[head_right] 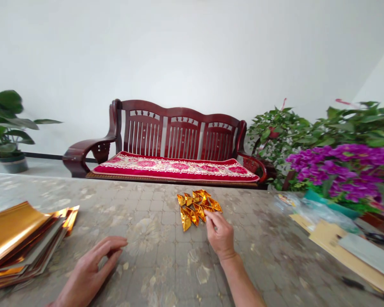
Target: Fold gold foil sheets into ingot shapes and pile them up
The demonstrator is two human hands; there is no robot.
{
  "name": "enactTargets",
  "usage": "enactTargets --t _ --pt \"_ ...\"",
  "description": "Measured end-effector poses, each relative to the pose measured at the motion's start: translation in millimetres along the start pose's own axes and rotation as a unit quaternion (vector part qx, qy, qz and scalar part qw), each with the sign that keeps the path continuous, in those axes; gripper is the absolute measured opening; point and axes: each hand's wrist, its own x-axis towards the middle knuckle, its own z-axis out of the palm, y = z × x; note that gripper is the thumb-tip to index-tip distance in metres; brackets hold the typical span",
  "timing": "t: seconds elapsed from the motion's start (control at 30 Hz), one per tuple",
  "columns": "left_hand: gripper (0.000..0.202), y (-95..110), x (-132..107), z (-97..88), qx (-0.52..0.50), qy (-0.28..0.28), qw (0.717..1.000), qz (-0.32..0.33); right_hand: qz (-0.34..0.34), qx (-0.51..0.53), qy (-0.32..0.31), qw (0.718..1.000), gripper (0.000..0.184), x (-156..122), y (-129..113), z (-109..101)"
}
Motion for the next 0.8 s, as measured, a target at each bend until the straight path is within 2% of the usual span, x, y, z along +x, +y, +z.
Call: enactTargets --t 0.1,0.23,0.37,0.43,0.53,0.63,0.7,0.8 --pt "0.015 2.0 -0.2 -3.5 0.009 0.061 0.998 0.02 -0.08 0.043 -0.084 0.992 0.021 0.7 -32.1 11.3" --pt "0.013 8.1 3.4 -11.7 0.016 0.101 0.994 0.043 -0.176 0.068 -0.182 0.965 0.02 -5.7 -66.2 23.2" --pt "0.016 11.4 10.5 -28.1 0.031 0.151 0.985 0.075 -0.245 0.058 -0.256 0.933 0.019 -16.7 -84.8 30.9" --pt "0.015 11.0 16.5 -40.5 0.042 0.179 0.98 0.07 -0.268 0.042 -0.278 0.921 0.021 -20.6 -89.5 33.0" --pt "0.011 6.3 28.1 -65.0 0.07 0.239 0.968 0.02 -0.271 0.041 -0.282 0.92 0.021 -22.0 -92.6 34.1" --pt "0.016 -3.7 39.6 -96.1 0.112 0.253 0.957 -0.089 -0.264 0.052 -0.286 0.92 0.022 -19.3 -92.1 34.3" --pt "0.021 -12.0 44.4 -118.6 0.15 0.275 0.937 -0.155 -0.258 0.074 -0.278 0.922 0.021 -17.2 -89.8 35.4" --pt "0.026 -23.1 46.0 -147.4 0.225 0.254 0.911 -0.234 -0.243 0.106 -0.262 0.928 0.016 -15.9 -84.1 38.5"
